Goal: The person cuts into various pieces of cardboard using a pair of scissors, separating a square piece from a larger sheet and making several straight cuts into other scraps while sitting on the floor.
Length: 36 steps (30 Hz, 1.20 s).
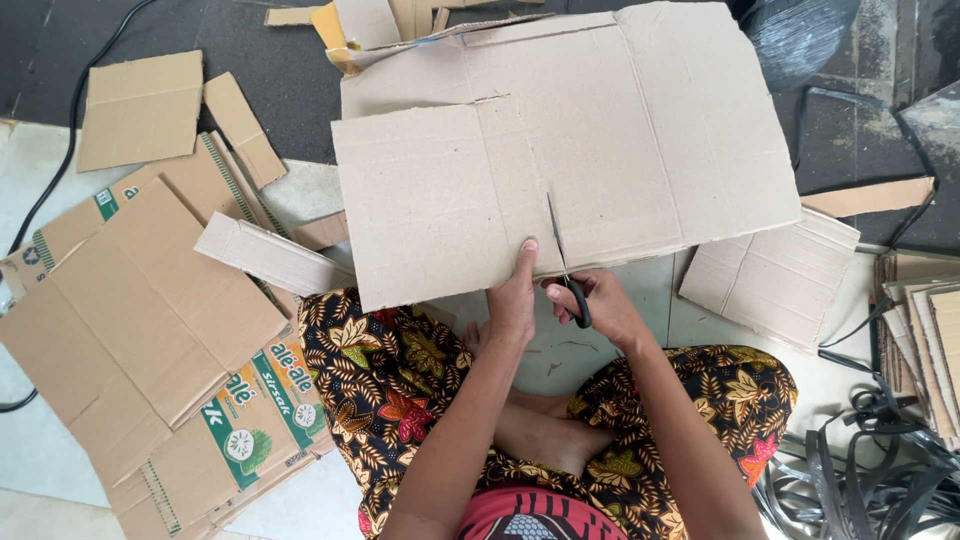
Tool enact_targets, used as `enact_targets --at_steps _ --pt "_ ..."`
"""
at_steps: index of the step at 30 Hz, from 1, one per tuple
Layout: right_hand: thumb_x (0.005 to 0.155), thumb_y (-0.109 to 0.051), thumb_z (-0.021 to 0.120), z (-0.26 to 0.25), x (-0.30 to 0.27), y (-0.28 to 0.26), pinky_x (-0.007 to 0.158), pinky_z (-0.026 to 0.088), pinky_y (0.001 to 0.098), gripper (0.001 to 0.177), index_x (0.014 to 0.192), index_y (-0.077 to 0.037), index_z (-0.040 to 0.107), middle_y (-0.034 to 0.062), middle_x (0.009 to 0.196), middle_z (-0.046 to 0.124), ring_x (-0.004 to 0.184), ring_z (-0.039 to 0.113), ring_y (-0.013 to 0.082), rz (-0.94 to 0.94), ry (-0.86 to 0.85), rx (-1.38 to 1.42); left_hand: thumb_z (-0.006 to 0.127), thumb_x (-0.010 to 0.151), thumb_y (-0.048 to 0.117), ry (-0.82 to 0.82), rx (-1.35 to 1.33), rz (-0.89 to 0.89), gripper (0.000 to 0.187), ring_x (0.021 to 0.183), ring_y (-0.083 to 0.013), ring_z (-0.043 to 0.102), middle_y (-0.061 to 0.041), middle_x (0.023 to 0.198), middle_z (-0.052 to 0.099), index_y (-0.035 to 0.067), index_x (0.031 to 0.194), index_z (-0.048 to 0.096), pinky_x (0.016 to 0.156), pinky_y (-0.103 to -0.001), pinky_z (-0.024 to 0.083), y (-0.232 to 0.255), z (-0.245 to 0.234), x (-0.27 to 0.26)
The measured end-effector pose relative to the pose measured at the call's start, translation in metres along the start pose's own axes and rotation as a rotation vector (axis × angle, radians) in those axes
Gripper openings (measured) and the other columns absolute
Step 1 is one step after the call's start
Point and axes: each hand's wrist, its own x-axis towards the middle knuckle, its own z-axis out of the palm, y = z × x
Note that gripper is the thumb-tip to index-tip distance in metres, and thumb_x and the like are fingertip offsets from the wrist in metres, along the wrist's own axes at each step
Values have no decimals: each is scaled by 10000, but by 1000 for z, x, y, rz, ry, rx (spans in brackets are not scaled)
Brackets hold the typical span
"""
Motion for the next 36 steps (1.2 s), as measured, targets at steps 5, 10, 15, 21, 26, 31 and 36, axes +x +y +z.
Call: enact_targets --at_steps 5,10,15,21,26,31,36 --pt "835 -207 869 5 6 25 507 495 273 294 727 5 697 161 530 655 464 643 188 -22 88 47 817 900 247 24 52 56 631 1212 -138 533 -17 1384 609 193 1460 530 926 -443 542 26 11 -5" --pt "849 -199 860 14 7 27 468 474 268 305 709 -2 674 147 496 620 430 608 174 -21 144 84 814 901 266 24 92 51 608 1194 -132 546 -17 1354 625 182 1439 543 886 -449 531 20 6 -7" --pt "845 -267 868 14 19 41 497 536 325 371 745 49 704 201 559 670 479 657 232 31 151 179 810 894 299 4 125 5 609 1198 -169 558 -44 1333 641 164 1438 572 921 -480 513 24 13 -25" --pt "855 -218 849 25 17 41 403 447 254 364 632 3 664 147 478 611 393 594 169 41 226 164 809 896 271 9 134 25 523 1032 -128 582 6 1180 683 166 1374 624 830 -434 532 30 16 -18" --pt "850 -300 839 21 15 29 427 437 253 364 719 1 681 153 564 651 480 647 200 112 142 164 798 900 266 -6 128 9 466 1007 -122 577 -1 1157 687 171 1331 648 799 -404 539 35 20 -28" --pt "896 -462 728 14 -26 -7 486 454 284 479 929 4 624 190 684 662 677 685 279 150 -61 159 821 895 258 2 148 76 534 1123 -130 561 -8 1281 670 175 1379 612 883 -463 530 38 9 3" --pt "939 -447 643 -33 -93 1 553 507 283 399 977 -49 646 58 639 663 585 615 148 171 -563 -255 784 797 303 72 55 -60 504 1237 -163 655 -51 1304 725 24 1215 739 1101 -267 495 83 24 -22"
